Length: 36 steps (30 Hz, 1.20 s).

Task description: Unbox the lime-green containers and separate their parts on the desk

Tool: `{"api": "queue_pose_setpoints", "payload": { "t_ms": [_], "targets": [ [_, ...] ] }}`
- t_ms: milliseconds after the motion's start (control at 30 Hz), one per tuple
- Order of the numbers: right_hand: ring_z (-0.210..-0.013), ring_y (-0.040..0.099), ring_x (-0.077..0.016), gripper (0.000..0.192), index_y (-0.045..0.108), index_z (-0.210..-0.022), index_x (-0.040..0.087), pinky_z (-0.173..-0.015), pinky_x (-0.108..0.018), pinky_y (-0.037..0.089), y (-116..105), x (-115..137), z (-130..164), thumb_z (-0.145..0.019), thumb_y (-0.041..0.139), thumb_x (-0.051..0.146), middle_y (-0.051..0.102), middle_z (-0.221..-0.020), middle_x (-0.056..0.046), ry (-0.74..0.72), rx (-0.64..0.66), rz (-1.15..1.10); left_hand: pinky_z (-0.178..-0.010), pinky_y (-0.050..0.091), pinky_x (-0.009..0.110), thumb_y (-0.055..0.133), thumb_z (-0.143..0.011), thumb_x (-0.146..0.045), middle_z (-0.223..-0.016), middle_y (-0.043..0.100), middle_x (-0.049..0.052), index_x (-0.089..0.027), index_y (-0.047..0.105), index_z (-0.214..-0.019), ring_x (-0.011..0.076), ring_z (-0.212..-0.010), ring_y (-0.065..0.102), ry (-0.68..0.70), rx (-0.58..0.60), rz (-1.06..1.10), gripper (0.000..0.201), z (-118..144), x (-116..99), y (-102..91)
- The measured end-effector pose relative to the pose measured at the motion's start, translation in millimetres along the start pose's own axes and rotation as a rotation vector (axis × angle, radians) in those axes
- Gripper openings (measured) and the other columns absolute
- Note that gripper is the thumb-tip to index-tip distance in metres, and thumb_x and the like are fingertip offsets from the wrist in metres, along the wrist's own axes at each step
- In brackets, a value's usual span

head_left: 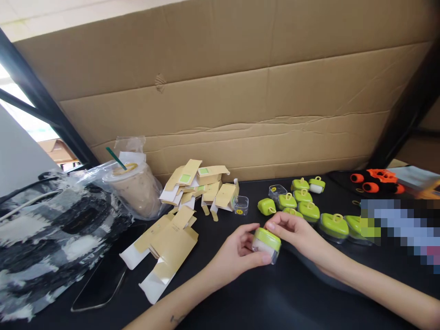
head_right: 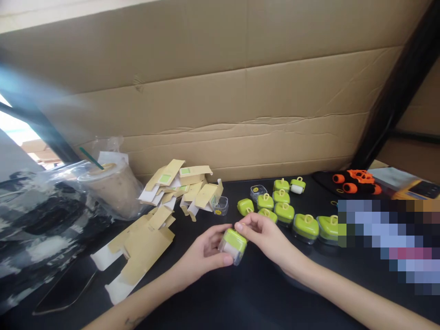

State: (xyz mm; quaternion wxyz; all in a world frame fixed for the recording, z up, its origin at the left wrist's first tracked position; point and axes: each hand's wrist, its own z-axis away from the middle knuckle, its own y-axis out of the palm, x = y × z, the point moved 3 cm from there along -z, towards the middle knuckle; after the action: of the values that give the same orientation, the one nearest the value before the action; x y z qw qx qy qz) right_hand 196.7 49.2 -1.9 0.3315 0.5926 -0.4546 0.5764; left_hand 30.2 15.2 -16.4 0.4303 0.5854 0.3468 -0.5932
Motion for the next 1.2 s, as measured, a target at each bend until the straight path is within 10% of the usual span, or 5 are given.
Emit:
{"api": "queue_pose_setpoints", "payload": {
  "t_ms": [267, 567, 700, 1200],
  "targets": [
    [-0.081, 0.062, -0.0177, 0.027, 0.063, -0.08, 0.021, -0.071, -0.031, 0.05, 1, 5, 6, -0.081, 0.063, 0.048, 0.069, -0.092, -0.006, -0.075, -0.047, -0.175, -0.088, 0.045, 0.036, 0.068, -0.075, -0.04, -0.101, 0.066, 0.016, -0.009, 0.063, -0.107, 0.023, -0.092, 0.065, -0.173, 0.307, 0.496, 0.045, 11, -12, 14.0],
    [-0.083, 0.064, -0.0183, 0.031, 0.065, -0.101, 0.022, -0.078, -0.034, 0.052, 3, 11, -2, -0.08, 0.065, 0.045, 0.066, -0.087, -0.003, -0.071, 0.059, 0.003, -0.091, 0.041, 0.038, 0.083, -0.055, -0.02, -0.104, 0.059, 0.007, -0.017, 0.053, -0.108, 0.0227, -0.1, 0.055, 0.071, -0.005, -0.055, 0.06, 3, -6, 2.2],
    [-0.083, 0.065, -0.0195, 0.029, 0.064, -0.078, 0.018, -0.076, -0.035, 0.053, 15, 13, -15, -0.078, 0.065, 0.046, 0.066, -0.09, -0.006, -0.151, 0.153, 0.063, -0.093, 0.04, 0.042, 0.083, -0.056, -0.025, -0.111, 0.053, 0.008, -0.02, 0.046, -0.105, 0.0241, -0.102, 0.052, 0.173, -0.157, -0.452, 0.062, 4, -5, -7.3],
    [-0.082, 0.064, -0.0207, 0.018, 0.059, -0.073, 0.022, -0.074, -0.035, 0.049, 3, 33, -41, -0.086, 0.056, 0.035, 0.068, -0.084, -0.004, -0.445, 0.074, 0.404, -0.095, 0.042, 0.042, 0.077, -0.066, -0.026, -0.105, 0.057, 0.008, -0.018, 0.046, -0.099, 0.0223, -0.102, 0.056, 0.266, -0.199, -0.35, 0.045, -17, -26, -20.4]
  ]
}}
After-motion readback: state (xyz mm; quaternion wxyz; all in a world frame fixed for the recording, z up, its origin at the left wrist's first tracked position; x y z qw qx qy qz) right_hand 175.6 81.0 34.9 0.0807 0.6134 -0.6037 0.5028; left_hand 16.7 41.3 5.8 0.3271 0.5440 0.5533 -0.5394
